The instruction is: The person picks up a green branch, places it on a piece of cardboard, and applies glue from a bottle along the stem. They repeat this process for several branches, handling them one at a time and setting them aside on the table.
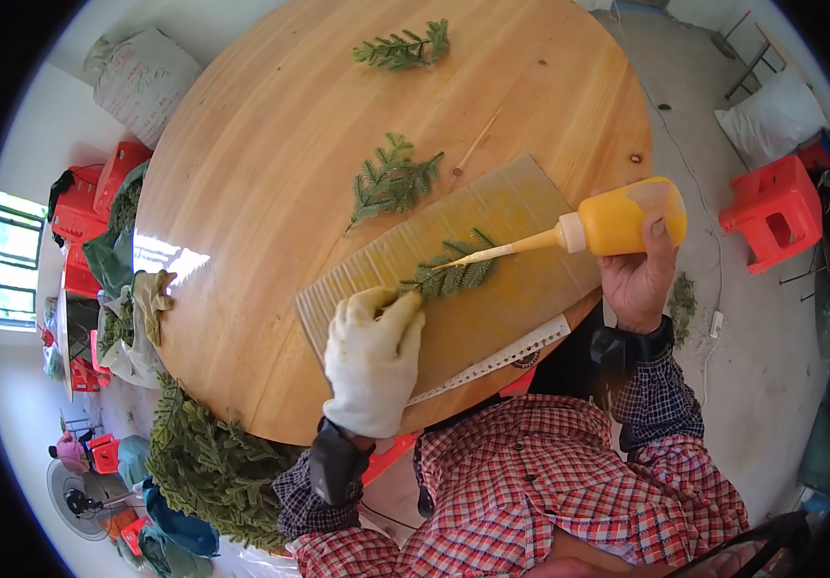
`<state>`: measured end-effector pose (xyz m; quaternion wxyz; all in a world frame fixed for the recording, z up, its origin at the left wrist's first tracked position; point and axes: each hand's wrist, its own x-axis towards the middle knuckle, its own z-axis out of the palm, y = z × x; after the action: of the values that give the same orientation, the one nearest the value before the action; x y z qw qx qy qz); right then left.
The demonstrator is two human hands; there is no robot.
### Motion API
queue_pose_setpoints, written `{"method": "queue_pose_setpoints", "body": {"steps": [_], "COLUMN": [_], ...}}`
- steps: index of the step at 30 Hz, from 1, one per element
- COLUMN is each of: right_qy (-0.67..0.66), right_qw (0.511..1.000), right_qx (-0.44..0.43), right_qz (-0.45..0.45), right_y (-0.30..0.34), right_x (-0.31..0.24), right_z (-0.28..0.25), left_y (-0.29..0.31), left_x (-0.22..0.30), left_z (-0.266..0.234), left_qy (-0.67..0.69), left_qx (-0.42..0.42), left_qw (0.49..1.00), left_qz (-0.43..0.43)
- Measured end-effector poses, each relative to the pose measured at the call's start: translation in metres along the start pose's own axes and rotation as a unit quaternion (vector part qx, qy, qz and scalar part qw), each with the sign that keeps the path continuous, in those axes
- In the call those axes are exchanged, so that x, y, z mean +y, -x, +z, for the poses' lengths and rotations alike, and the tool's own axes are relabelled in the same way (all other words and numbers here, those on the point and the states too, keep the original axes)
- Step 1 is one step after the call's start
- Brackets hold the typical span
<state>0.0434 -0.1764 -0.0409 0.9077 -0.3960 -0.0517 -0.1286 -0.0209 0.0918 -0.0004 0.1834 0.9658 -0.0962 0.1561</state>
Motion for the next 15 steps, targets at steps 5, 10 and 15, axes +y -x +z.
{"method": "queue_pose_setpoints", "body": {"steps": [5, 10, 15], "right_qy": [0.081, 0.147, 0.158], "right_qw": [0.996, 0.988, 0.986], "right_qx": [-0.04, -0.04, -0.051], "right_qz": [0.009, 0.008, 0.011], "right_y": [-0.001, -0.001, -0.003], "right_x": [-0.001, 0.003, 0.007], "right_z": [0.021, 0.033, 0.033], "left_y": [0.005, 0.003, 0.003], "left_x": [0.0, -0.001, -0.002], "left_z": [0.007, 0.008, 0.009], "left_qy": [0.012, 0.018, 0.019], "left_qx": [-0.012, -0.016, -0.018], "left_qw": [0.999, 0.999, 0.999], "left_qz": [-0.042, -0.029, -0.032]}}
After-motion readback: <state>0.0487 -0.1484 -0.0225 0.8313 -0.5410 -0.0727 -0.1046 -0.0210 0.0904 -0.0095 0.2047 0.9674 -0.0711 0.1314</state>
